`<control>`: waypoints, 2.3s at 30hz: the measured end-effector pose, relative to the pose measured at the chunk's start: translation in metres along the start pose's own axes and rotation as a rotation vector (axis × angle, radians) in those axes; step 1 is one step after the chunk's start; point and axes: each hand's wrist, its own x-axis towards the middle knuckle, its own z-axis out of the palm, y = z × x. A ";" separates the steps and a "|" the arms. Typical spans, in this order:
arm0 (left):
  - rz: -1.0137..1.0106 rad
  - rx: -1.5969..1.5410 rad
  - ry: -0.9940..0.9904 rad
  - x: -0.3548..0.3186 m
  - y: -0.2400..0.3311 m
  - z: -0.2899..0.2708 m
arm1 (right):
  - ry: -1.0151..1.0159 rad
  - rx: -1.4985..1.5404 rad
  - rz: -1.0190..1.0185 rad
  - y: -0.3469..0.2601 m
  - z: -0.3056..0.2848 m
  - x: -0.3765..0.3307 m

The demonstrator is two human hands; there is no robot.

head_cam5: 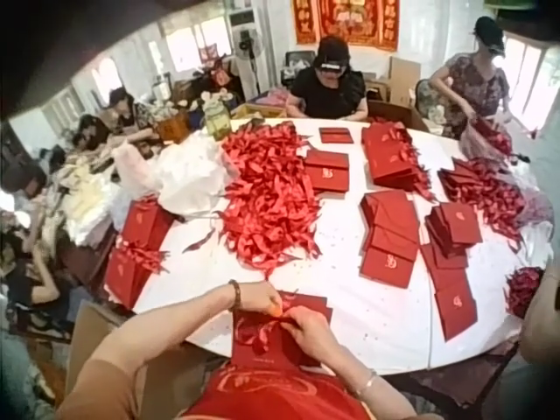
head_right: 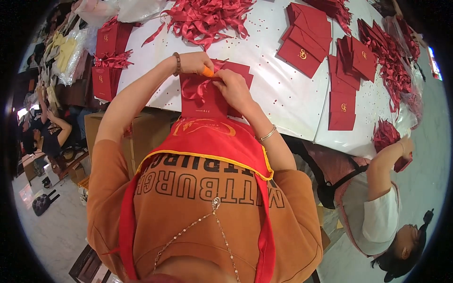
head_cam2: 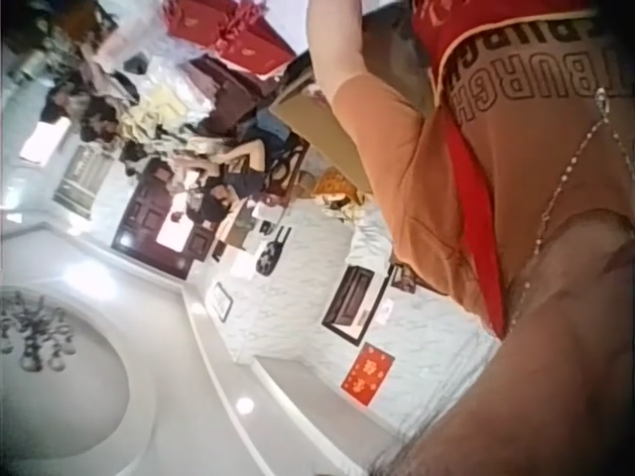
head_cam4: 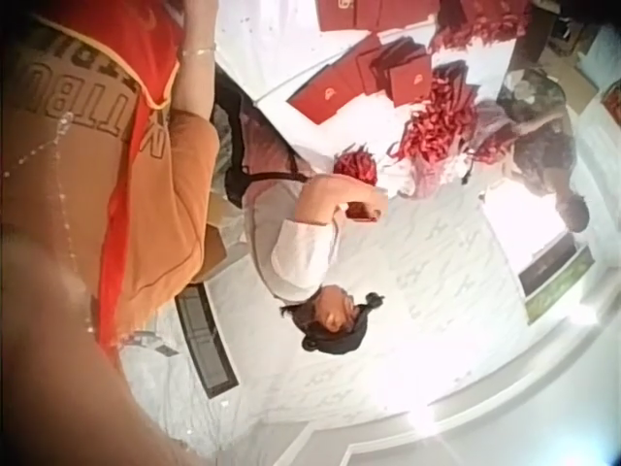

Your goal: Assembling small red gift boxes and attaching red ribbons.

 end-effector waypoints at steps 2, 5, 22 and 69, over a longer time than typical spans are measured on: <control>0.014 -0.054 0.153 0.005 -0.007 0.009 | 0.015 -0.015 0.041 -0.003 -0.003 0.000; 0.009 -0.086 0.352 0.007 -0.012 0.024 | 0.010 -0.019 0.004 0.002 -0.003 0.000; -0.017 -0.258 0.417 0.013 -0.026 0.033 | -0.007 -0.100 0.000 0.003 0.000 0.002; -0.152 -0.472 0.939 0.005 -0.059 -0.022 | -0.097 0.236 0.259 -0.011 0.005 -0.006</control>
